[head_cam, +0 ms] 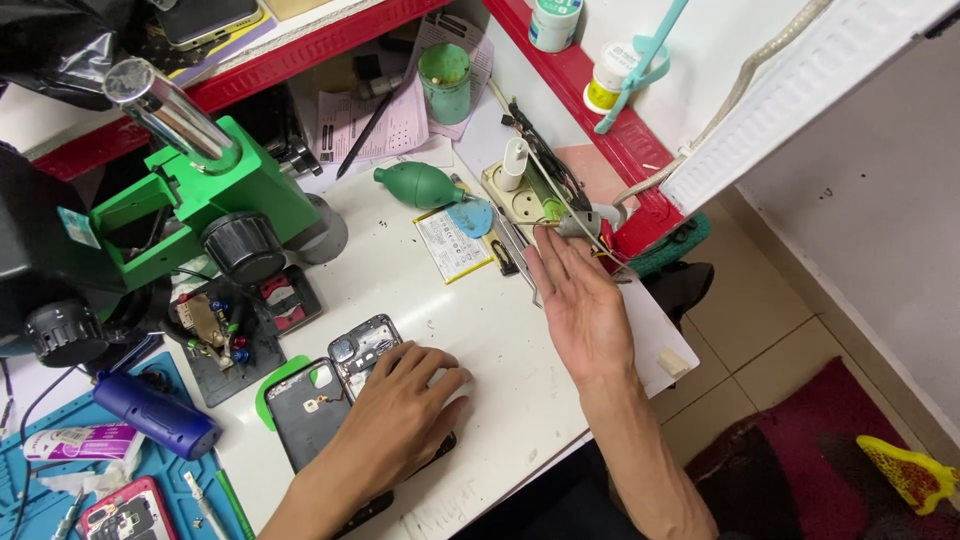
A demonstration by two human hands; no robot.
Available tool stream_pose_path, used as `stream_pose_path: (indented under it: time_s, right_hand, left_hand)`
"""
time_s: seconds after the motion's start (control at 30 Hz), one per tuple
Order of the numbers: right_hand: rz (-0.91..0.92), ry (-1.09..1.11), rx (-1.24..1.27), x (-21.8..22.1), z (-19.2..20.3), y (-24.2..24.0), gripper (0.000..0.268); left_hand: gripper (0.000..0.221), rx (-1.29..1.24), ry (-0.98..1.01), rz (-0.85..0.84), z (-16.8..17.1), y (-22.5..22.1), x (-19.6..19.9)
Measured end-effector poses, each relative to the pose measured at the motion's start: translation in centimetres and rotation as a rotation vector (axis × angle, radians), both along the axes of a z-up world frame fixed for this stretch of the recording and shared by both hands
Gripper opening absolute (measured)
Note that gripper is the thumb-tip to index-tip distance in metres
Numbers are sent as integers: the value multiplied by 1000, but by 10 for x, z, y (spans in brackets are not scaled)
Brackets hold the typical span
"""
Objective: Disassembling a smartphone using a prying tool to inspect internal components on a repair bench.
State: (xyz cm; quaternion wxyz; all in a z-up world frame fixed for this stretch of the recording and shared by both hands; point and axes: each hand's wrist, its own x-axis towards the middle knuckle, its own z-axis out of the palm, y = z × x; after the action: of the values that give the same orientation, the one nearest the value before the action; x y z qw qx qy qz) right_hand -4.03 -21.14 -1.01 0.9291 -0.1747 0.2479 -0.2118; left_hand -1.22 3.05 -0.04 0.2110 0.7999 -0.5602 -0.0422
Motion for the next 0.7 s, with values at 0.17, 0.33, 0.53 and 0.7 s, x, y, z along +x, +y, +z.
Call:
stream_pose_path:
  time_s: [0.17, 0.33, 0.53, 0.7]
  right_hand:
    - [78, -61, 231, -10, -14, -19, 51]
    - [180, -107, 325, -10, -18, -31, 51]
    - [333, 9, 186, -4, -8, -39, 58]
    - [482, 274, -132, 3, 32, -27, 55]
  left_hand:
    - [17, -9, -7, -1, -5, 0, 2]
    - [17, 17, 3, -1, 2, 2, 3]
    - [19, 59, 35, 83, 14, 23, -1]
    - [14, -45, 18, 180, 23, 52, -7]
